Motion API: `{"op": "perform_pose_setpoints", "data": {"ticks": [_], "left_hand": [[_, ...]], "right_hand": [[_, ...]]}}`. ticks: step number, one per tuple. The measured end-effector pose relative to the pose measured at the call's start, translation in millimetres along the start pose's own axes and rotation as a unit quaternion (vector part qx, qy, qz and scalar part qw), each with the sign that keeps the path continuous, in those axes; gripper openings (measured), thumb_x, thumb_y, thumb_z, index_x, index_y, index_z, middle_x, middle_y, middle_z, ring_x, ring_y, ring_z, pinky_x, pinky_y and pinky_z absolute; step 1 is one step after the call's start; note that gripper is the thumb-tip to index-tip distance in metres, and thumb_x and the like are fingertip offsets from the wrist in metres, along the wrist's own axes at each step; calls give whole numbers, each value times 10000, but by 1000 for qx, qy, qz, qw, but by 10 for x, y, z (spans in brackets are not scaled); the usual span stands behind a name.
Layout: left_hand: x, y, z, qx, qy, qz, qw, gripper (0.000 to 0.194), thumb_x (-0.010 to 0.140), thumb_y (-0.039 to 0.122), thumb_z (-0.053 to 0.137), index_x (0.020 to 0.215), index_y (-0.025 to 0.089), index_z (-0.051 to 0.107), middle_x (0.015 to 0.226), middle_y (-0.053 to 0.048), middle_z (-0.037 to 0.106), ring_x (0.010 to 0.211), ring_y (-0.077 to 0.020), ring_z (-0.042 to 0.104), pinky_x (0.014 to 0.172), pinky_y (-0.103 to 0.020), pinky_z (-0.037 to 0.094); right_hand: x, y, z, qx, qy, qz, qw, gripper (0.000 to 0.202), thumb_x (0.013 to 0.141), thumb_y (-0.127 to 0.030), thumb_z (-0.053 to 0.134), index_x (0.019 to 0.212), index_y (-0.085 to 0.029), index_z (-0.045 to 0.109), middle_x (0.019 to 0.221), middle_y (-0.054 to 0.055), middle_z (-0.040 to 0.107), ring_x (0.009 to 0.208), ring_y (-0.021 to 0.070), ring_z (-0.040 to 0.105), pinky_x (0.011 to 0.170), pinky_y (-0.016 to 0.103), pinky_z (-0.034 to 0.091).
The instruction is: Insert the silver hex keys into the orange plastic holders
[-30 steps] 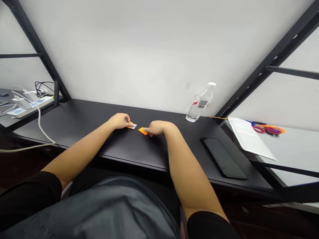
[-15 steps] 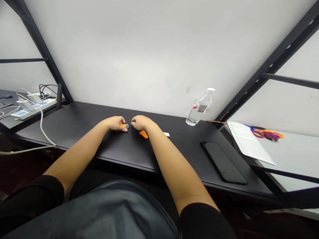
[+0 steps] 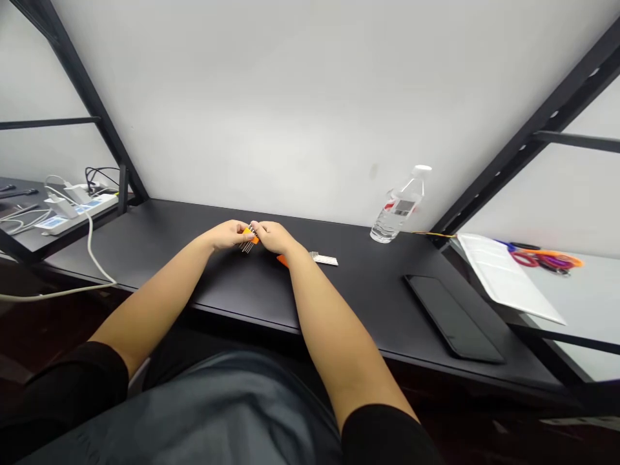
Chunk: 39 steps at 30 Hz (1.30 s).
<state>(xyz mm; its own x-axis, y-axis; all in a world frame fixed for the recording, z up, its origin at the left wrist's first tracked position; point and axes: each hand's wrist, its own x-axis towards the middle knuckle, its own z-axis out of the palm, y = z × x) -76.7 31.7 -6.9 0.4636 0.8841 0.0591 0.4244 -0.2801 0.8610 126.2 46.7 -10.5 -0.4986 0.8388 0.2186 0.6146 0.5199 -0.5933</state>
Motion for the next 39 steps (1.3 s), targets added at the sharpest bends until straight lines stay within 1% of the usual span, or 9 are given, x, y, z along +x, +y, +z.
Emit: {"op": "perform_pose_setpoints", "data": {"ticks": [3,7,13,18,21,25,29,34,39], "left_hand": [[-8,57,43,-17,21,-17,999,363,783,487,748,847,130,741,741,-40,689,646,-127,571,644,-259,448],[-8,71,45,-102,-17,-28,994,380,767,486,792,885,128,743,840,-83,736,763,-161,665,768,-310,536],[-39,34,-54,-119,-51,-68,989,417,716,469,842,962,136,792,981,-146,776,870,-222,717,789,-337,567],[-47,-55,-175,-134,35,-78,987,373,716,455,838,920,146,797,925,-132,779,776,-189,703,753,-329,552],[-29,-106,-223,-159,95,-58,981,385,722,474,829,922,148,784,907,-118,771,791,-180,699,759,-318,543],[-9,-127,-217,-164,110,-42,979,386,731,472,821,917,139,763,887,-116,761,793,-178,691,745,-312,533],[6,-129,-183,-138,110,-33,984,358,762,463,791,905,137,751,882,-109,756,771,-167,679,709,-298,516],[27,-159,-182,-116,107,-28,987,364,776,470,777,932,142,755,931,-113,764,814,-176,696,738,-302,523],[51,-186,-184,-104,104,-27,989,349,796,457,764,948,143,756,974,-115,764,812,-162,691,742,-295,520]], "right_hand": [[-23,19,-37,-17,22,-17,999,556,987,-656,343,721,-216,554,693,-8,552,659,153,474,611,273,343],[0,48,-53,-30,60,-24,997,533,996,-631,340,711,-220,526,692,0,558,651,159,465,610,287,340],[47,156,-186,-88,146,62,983,624,1025,-639,169,789,-222,568,718,62,601,674,212,504,633,343,371],[24,198,-230,-131,50,100,985,656,1033,-611,138,799,-220,611,759,106,649,720,257,583,679,376,416],[43,148,-97,-134,-5,84,987,602,1033,-597,245,763,-221,629,847,108,710,751,249,630,695,362,446],[119,67,106,-162,-42,84,982,599,1002,-648,324,806,-216,690,981,144,749,876,285,673,733,369,467],[151,22,201,-190,-51,83,977,595,932,-721,450,775,-210,712,981,179,746,942,335,675,784,406,468],[107,27,157,-188,-35,71,979,536,883,-709,554,739,-214,699,905,164,734,899,329,664,778,408,455],[66,81,22,-129,25,57,990,535,1054,-515,261,1034,-217,704,1039,110,741,927,237,649,791,331,461]]}}
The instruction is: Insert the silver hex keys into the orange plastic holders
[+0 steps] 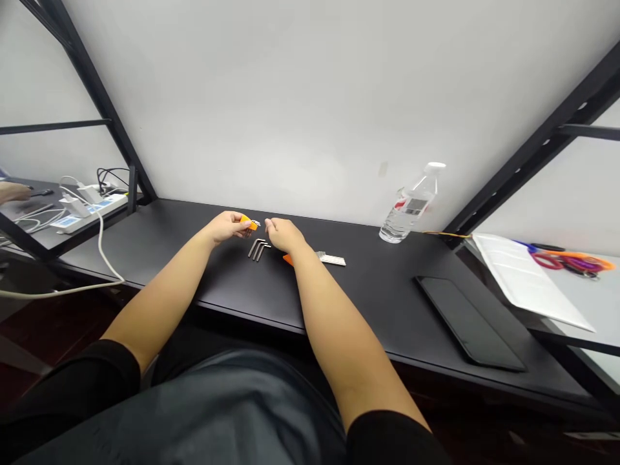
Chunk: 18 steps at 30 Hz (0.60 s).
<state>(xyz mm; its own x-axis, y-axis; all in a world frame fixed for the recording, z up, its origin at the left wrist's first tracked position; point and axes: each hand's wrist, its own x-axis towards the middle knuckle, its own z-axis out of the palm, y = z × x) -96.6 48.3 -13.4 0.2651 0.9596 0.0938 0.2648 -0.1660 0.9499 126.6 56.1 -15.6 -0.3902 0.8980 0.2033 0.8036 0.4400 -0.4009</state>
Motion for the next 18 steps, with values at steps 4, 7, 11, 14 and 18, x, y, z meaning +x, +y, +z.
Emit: {"op": "perform_pose_setpoints", "data": {"ticks": [4,7,11,14,18], "left_hand": [[1,6,20,0,-11,17,1000,354,800,453,765,945,131,753,965,-117,761,787,-148,674,739,-284,520],[-1,12,32,-2,-21,30,999,343,801,440,764,934,124,747,938,-110,756,771,-143,664,747,-289,525],[6,3,36,-6,-36,50,998,334,799,419,767,938,116,746,892,-101,748,747,-140,657,757,-303,528],[11,-1,39,-7,-44,64,997,318,796,408,771,927,118,751,873,-93,747,724,-134,650,749,-299,524],[-2,18,44,5,-59,60,996,301,792,403,776,896,121,753,870,-91,751,736,-135,658,750,-287,524]], "right_hand": [[-37,1,-46,121,37,-82,989,466,1050,-463,302,1120,-197,678,1058,71,732,931,200,630,820,300,451],[-58,-31,-38,135,33,-118,983,376,1007,-466,429,1035,-191,683,1021,66,725,884,192,609,779,299,435],[-66,-39,-21,147,51,-106,982,331,980,-448,476,1053,-189,668,989,61,715,822,186,582,736,302,425],[-81,-32,-29,168,27,-119,978,338,992,-462,452,1083,-206,654,1001,46,708,833,182,585,746,299,428],[-114,-44,-57,153,2,-131,979,321,995,-456,429,966,-203,626,890,21,665,765,166,551,700,283,404]]}}
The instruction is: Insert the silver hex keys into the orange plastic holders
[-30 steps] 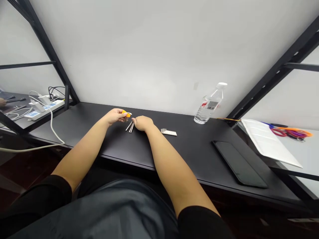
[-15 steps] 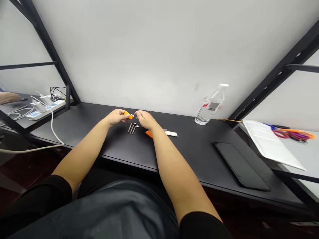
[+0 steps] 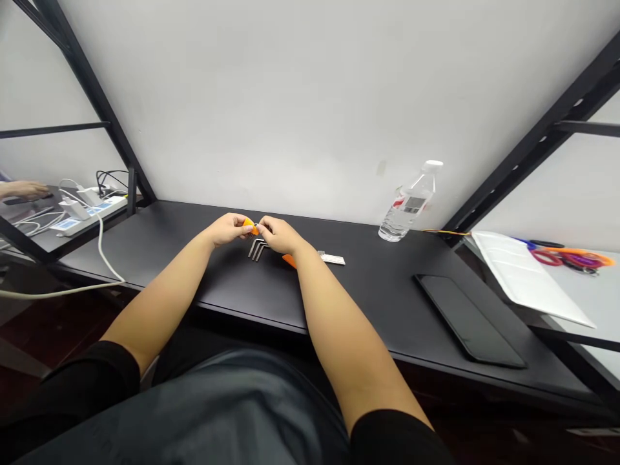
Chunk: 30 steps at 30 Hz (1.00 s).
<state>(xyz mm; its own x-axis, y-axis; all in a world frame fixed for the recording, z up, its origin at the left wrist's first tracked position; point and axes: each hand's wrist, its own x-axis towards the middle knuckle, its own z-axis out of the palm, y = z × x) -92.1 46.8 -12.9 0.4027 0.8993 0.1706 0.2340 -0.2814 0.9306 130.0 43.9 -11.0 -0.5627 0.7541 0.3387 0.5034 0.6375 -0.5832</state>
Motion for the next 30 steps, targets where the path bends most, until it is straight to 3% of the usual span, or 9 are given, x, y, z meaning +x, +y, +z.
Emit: {"op": "perform_pose_setpoints", "data": {"ticks": [5,10,20,22,25,30], "left_hand": [[-32,46,17,-10,-21,-36,999,347,795,425,786,957,120,758,900,-110,767,793,-159,698,758,-285,538],[-54,90,55,-23,-27,-73,997,363,803,443,789,982,127,772,903,-122,778,802,-171,731,746,-275,546],[-83,113,28,-12,8,-133,991,270,793,377,782,898,129,777,810,-112,765,724,-169,714,663,-271,499],[-76,103,-7,-17,44,-133,990,254,804,366,769,907,133,776,798,-102,759,711,-162,706,652,-269,486],[-65,90,-39,-25,81,-123,989,250,820,367,753,913,135,769,788,-91,751,702,-154,698,643,-263,471],[-71,83,-30,-25,70,-131,989,235,818,358,763,872,130,749,793,-93,751,708,-152,695,660,-265,475]], "right_hand": [[14,-47,-33,-20,38,16,999,300,973,-434,446,870,-197,598,776,2,599,702,158,486,664,277,363],[50,-83,-110,-53,117,94,987,265,964,-378,452,827,-198,588,717,6,575,699,169,482,672,289,353],[32,-14,-289,-23,154,225,962,300,976,-411,437,816,-207,587,705,9,550,677,167,488,643,286,373],[-2,20,-352,3,114,247,962,307,976,-424,448,816,-209,596,689,5,534,640,157,471,610,279,374],[-54,13,-392,6,-23,269,963,284,932,-443,549,793,-211,633,680,9,564,596,145,470,581,276,387],[-57,-178,-286,-82,-183,278,940,284,905,-474,616,832,-213,699,736,42,659,636,171,562,616,295,432]]}}
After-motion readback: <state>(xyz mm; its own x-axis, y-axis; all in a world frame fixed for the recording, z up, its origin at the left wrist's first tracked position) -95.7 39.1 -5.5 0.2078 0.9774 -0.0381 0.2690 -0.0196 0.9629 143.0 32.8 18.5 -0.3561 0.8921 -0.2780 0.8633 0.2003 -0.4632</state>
